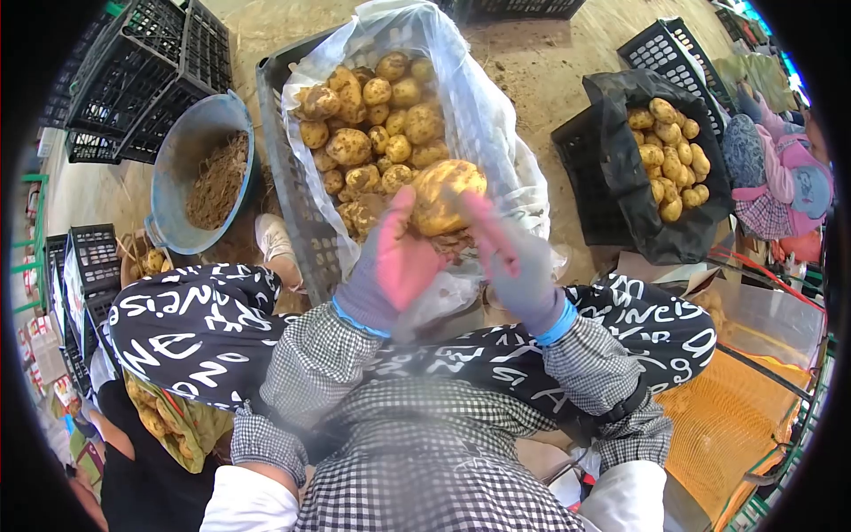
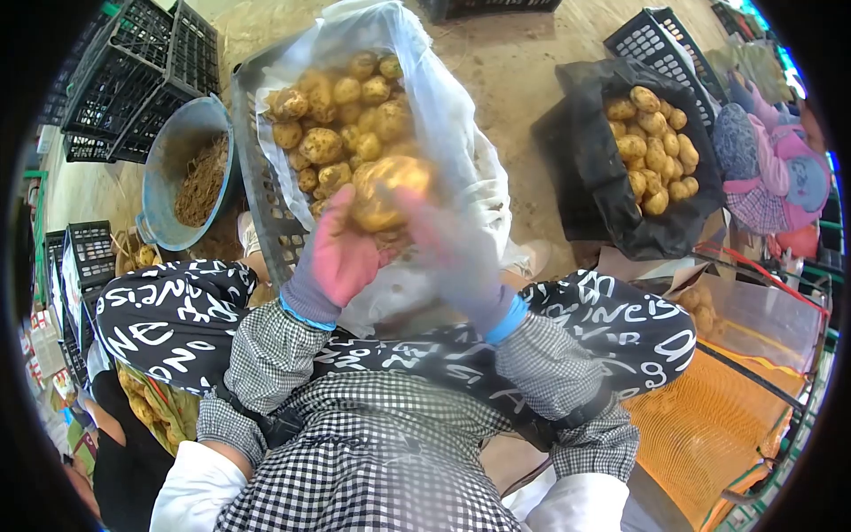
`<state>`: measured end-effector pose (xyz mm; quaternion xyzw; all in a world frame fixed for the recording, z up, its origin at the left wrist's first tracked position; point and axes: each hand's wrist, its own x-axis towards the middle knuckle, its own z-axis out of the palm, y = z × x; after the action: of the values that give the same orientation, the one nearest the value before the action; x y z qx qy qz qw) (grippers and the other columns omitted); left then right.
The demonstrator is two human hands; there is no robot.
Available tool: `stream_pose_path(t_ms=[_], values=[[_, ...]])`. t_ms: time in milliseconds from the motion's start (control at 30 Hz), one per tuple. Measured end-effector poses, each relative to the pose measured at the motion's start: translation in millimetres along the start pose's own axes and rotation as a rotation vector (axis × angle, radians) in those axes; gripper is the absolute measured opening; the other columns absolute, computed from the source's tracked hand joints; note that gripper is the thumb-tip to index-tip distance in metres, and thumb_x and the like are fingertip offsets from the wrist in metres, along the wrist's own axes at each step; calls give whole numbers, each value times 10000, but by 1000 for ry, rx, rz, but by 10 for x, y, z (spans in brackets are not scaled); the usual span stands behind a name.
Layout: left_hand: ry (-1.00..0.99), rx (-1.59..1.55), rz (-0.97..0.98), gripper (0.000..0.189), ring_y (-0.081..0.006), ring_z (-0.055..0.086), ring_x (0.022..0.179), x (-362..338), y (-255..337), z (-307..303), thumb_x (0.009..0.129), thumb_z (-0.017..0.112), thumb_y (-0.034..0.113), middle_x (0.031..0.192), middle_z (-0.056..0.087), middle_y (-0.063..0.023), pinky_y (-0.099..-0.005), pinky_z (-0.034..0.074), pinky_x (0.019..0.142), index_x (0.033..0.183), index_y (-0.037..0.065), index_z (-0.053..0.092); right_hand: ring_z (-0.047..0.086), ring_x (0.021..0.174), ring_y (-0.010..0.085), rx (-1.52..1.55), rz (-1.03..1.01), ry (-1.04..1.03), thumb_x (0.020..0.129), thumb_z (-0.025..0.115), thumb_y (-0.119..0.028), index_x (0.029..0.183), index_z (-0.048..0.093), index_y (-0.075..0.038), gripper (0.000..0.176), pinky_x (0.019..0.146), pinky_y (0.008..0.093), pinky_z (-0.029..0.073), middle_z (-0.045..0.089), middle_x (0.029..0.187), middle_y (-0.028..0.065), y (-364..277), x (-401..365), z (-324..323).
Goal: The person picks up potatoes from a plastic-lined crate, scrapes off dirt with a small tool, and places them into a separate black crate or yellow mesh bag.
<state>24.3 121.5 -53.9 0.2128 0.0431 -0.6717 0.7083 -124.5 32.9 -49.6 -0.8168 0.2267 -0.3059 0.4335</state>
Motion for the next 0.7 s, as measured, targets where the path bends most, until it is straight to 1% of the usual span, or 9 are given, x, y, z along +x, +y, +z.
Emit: stream_pose_path(t_ms=[67,100,167,267,367,433,500,633,700], values=[[-61,10,-13,498,-236,498,1263,-18,7,-71,1021,461,410,1377,523,-87,-465,372,1096,1391,78,462,514,621,81,-285,-120,-270,904,556,69,1331,560,10,431,583,244,450,649,786,47,-43,-105,-50],[-40,-7,-16,498,-235,498,1264,-9,2,-89,1022,460,409,1373,527,-86,-463,372,1096,1392,77,461,506,600,98,-257,-108,-257,896,562,79,1328,567,1,439,585,238,446,672,825,47,-55,-106,-43],[6,-41,-23,498,-232,496,1265,3,8,-96,1023,457,408,1366,533,-86,-460,373,1096,1394,76,459,556,599,137,30,-76,24,868,595,72,1303,594,-11,442,591,247,464,685,855,80,0,9,47],[-38,70,52,483,-226,496,1265,-3,-10,7,1026,453,392,1364,534,-82,-464,387,1084,1391,75,460,682,977,234,52,110,-52,833,568,45,1378,542,-105,566,803,329,557,686,1150,112,-51,-12,-97],[-36,141,71,478,-219,494,1267,-40,-7,-46,1027,455,370,1369,527,-75,-461,394,1077,1402,74,450,653,1089,199,-167,-55,-147,823,529,95,1366,550,-71,568,835,322,555,654,1251,118,-43,-61,-84],[12,154,58,471,-214,498,1261,-48,4,-34,1024,460,358,1373,521,-70,-459,399,1073,1407,85,446,654,1083,196,-74,0,-136,823,526,90,1351,570,-80,555,825,319,557,654,1251,113,-5,-27,-75],[44,167,55,464,-210,503,1252,-56,6,30,1020,468,354,1372,518,-66,-457,402,1070,1410,104,445,680,938,223,145,138,16,840,554,30,1333,598,-130,520,759,323,552,684,1145,104,-70,93,-83],[-4,229,102,452,-208,505,1245,-46,7,10,1008,484,348,1358,517,-63,-461,403,1067,1404,133,449,677,981,195,-145,109,-188,851,581,14,1339,593,-126,509,745,314,553,658,1217,115,-153,-33,-105],[-11,222,99,452,-212,498,1255,-59,24,-44,1003,487,338,1358,512,-68,-466,403,1067,1403,130,445,674,986,180,-49,110,-133,853,577,23,1331,599,-118,498,747,302,546,668,1170,120,-113,-64,-62]])
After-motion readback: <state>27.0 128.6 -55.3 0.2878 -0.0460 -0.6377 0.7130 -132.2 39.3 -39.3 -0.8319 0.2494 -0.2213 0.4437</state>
